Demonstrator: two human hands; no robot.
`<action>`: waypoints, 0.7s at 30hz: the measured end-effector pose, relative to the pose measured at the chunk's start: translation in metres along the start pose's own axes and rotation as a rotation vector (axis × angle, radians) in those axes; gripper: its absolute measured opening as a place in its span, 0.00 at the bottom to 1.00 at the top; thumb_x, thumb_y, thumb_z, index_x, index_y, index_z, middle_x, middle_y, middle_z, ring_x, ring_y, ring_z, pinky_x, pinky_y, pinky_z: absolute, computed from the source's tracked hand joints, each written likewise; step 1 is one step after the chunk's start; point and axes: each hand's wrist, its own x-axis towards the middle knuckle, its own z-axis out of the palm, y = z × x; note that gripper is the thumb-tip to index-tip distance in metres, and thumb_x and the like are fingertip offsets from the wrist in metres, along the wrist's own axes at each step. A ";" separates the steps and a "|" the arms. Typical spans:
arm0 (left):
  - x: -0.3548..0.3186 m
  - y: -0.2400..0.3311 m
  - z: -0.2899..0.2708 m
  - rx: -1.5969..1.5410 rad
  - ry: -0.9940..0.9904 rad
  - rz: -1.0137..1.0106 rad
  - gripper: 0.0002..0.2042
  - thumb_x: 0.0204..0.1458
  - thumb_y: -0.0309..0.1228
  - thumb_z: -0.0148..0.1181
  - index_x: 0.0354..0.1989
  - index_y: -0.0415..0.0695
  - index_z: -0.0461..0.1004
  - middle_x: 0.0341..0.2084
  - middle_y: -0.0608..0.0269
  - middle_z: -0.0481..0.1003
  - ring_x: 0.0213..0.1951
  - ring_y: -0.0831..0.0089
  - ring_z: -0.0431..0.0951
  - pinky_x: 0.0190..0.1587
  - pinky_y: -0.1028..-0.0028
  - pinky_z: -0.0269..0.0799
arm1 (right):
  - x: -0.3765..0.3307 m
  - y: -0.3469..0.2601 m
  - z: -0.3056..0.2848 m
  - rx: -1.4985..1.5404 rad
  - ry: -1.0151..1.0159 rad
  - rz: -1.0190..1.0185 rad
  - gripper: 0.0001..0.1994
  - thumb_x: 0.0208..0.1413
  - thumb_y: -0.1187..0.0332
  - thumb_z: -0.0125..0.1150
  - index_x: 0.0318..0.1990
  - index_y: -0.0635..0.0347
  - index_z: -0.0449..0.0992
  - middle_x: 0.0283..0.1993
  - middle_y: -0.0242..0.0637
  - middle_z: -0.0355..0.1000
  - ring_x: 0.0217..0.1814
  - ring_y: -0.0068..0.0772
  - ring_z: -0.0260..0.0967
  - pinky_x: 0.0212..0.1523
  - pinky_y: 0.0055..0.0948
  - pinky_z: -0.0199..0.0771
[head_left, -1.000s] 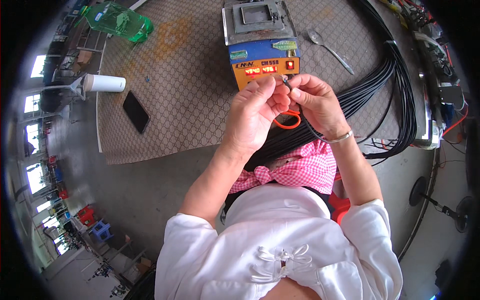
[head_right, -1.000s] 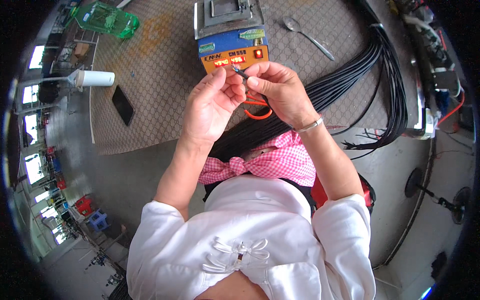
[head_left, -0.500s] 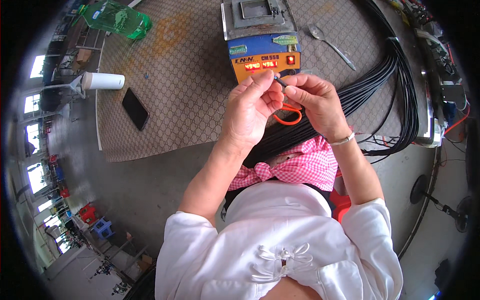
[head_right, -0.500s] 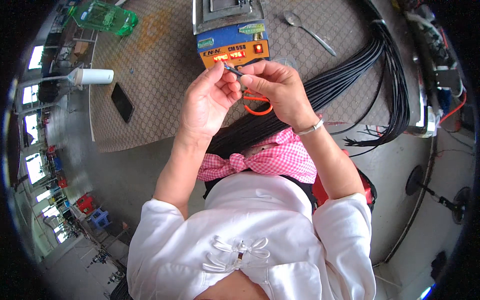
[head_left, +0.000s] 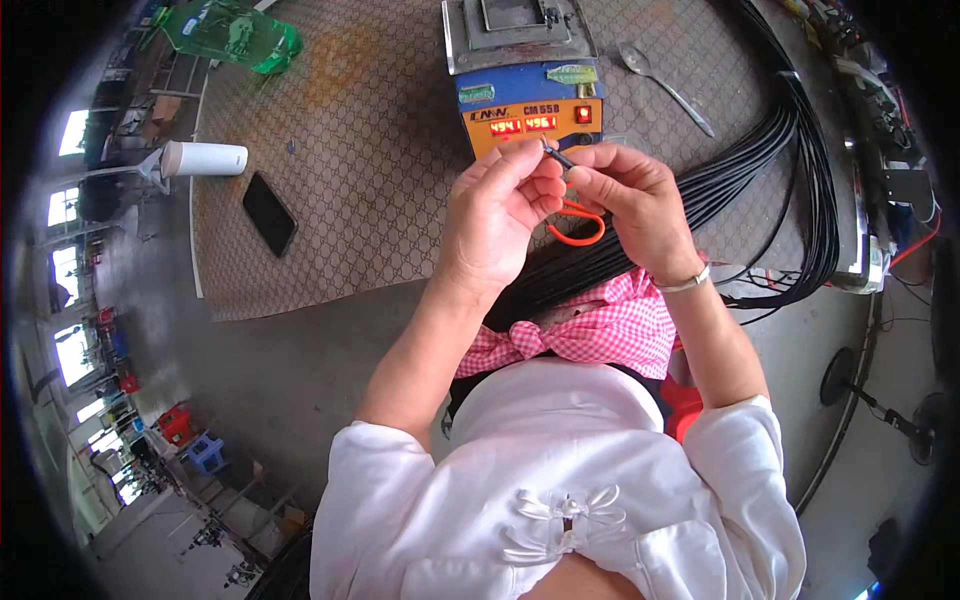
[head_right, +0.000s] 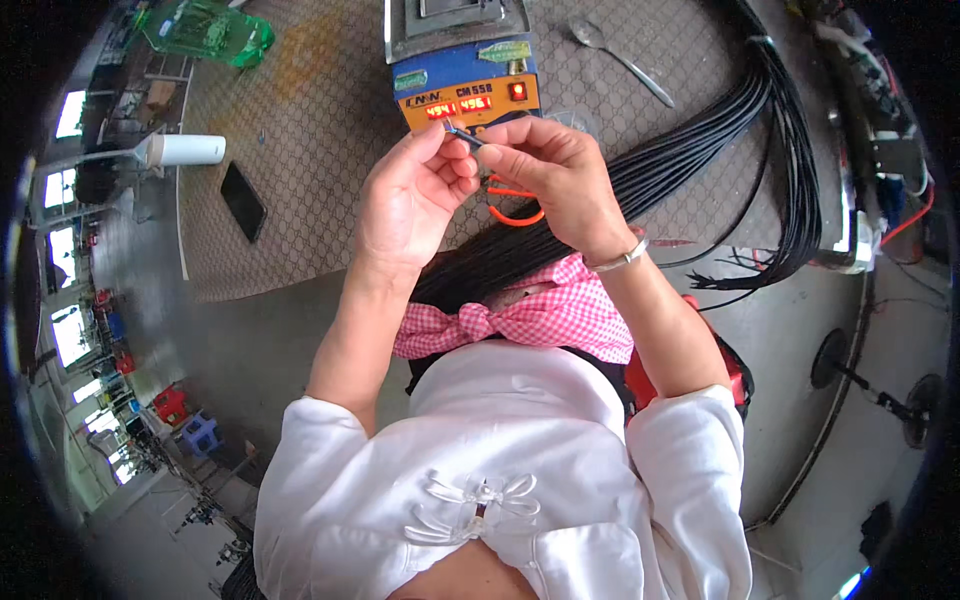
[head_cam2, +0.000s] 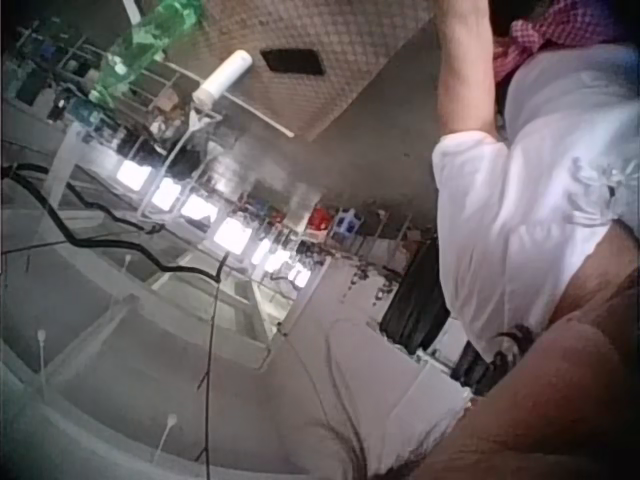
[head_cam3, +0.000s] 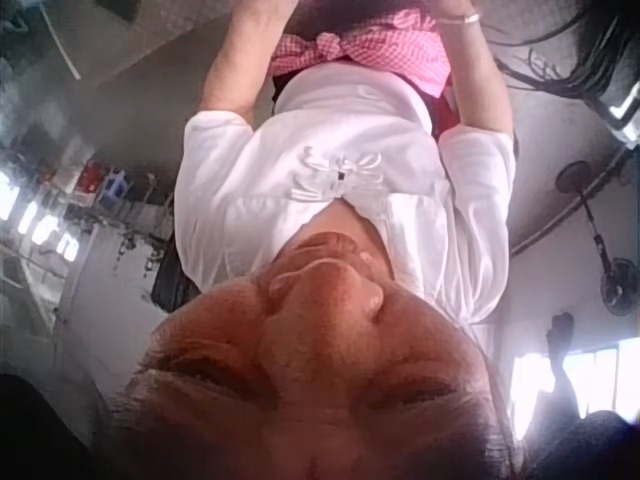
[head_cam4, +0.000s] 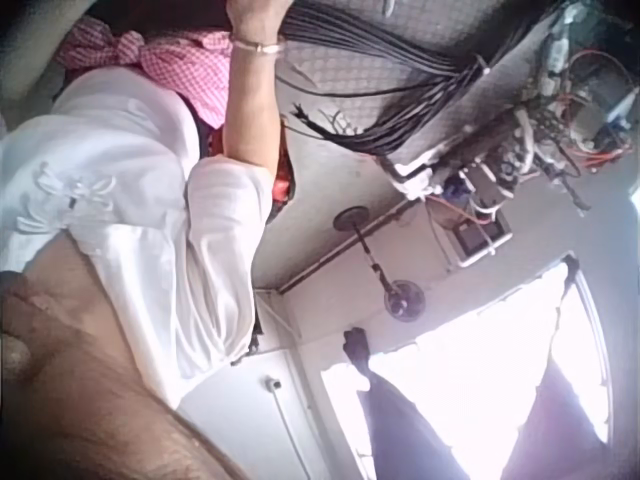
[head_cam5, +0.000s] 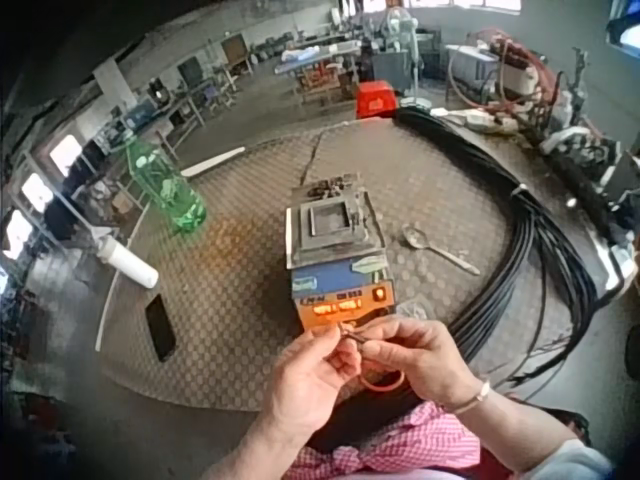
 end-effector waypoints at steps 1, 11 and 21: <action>-0.002 0.000 0.002 0.008 0.000 0.011 0.10 0.52 0.33 0.50 0.33 0.38 0.70 0.24 0.64 0.71 0.27 0.77 0.70 0.33 0.78 0.68 | 0.001 0.003 -0.002 0.022 -0.002 0.004 0.07 0.51 0.74 0.56 0.37 0.65 0.72 0.34 0.30 0.71 0.35 0.17 0.67 0.38 0.17 0.69; -0.004 -0.003 -0.004 0.020 -0.108 0.026 0.11 0.54 0.34 0.46 0.34 0.37 0.70 0.25 0.63 0.71 0.27 0.76 0.69 0.33 0.77 0.66 | 0.002 0.013 -0.005 0.199 -0.076 0.025 0.08 0.53 0.74 0.53 0.39 0.63 0.72 0.33 0.31 0.71 0.33 0.18 0.67 0.36 0.17 0.69; 0.000 0.000 -0.005 0.072 -0.117 0.024 0.10 0.53 0.34 0.49 0.31 0.40 0.70 0.22 0.66 0.70 0.24 0.80 0.67 0.28 0.81 0.62 | 0.001 0.013 -0.006 0.155 -0.117 0.047 0.08 0.53 0.71 0.53 0.39 0.62 0.72 0.28 0.28 0.69 0.25 0.16 0.60 0.25 0.14 0.58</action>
